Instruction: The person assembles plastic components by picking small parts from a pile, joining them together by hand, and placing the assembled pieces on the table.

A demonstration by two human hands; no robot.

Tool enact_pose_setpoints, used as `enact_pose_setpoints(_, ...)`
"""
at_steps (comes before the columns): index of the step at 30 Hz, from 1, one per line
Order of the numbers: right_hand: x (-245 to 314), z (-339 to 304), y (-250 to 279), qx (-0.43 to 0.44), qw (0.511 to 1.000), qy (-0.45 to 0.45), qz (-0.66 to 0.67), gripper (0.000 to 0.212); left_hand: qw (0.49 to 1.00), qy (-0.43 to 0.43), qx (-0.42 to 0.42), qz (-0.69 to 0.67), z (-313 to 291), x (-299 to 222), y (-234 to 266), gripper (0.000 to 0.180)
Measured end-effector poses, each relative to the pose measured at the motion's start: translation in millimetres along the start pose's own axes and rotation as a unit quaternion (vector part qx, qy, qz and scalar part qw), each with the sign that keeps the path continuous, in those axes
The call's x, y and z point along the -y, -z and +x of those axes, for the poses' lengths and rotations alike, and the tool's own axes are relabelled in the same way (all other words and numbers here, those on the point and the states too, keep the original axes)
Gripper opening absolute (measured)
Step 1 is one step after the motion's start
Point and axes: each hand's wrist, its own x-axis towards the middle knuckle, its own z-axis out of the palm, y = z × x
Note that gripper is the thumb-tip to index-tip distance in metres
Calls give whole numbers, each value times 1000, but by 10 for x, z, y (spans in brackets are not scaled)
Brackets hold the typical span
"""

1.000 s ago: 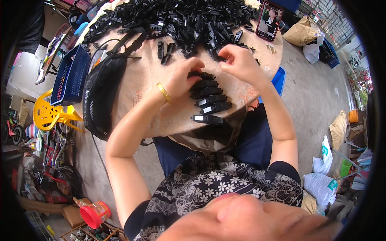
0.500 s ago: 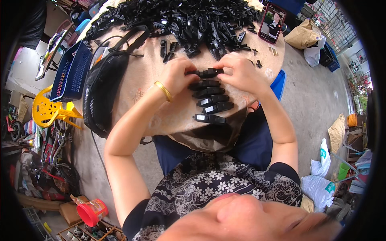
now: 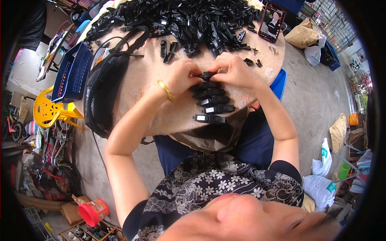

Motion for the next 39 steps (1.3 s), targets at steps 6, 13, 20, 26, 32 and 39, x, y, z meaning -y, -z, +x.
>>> enact_pose_setpoints(6,45,22,110,79,997,3,17,21,972,13,-188,139,167,547,384,22)
enact_pose_setpoints(13,-12,428,-268,-78,959,163,-220,29,963,36,-89,252,234,994,324,40)
enact_pose_setpoints(20,170,602,-275,1,956,83,-282,35,973,9,-59,221,72,496,235,31)
enact_pose_setpoints(26,-2,285,-147,-35,976,28,-214,27,987,-48,-71,137,27,92,-64,28)
enact_pose_setpoints(32,-75,4,18,-31,974,54,-218,25,995,-55,-76,23,-13,153,-123,24)
enact_pose_setpoints(39,30,-13,54,-93,995,-12,-32,20,1000,3,-25,13,5,114,-143,22)
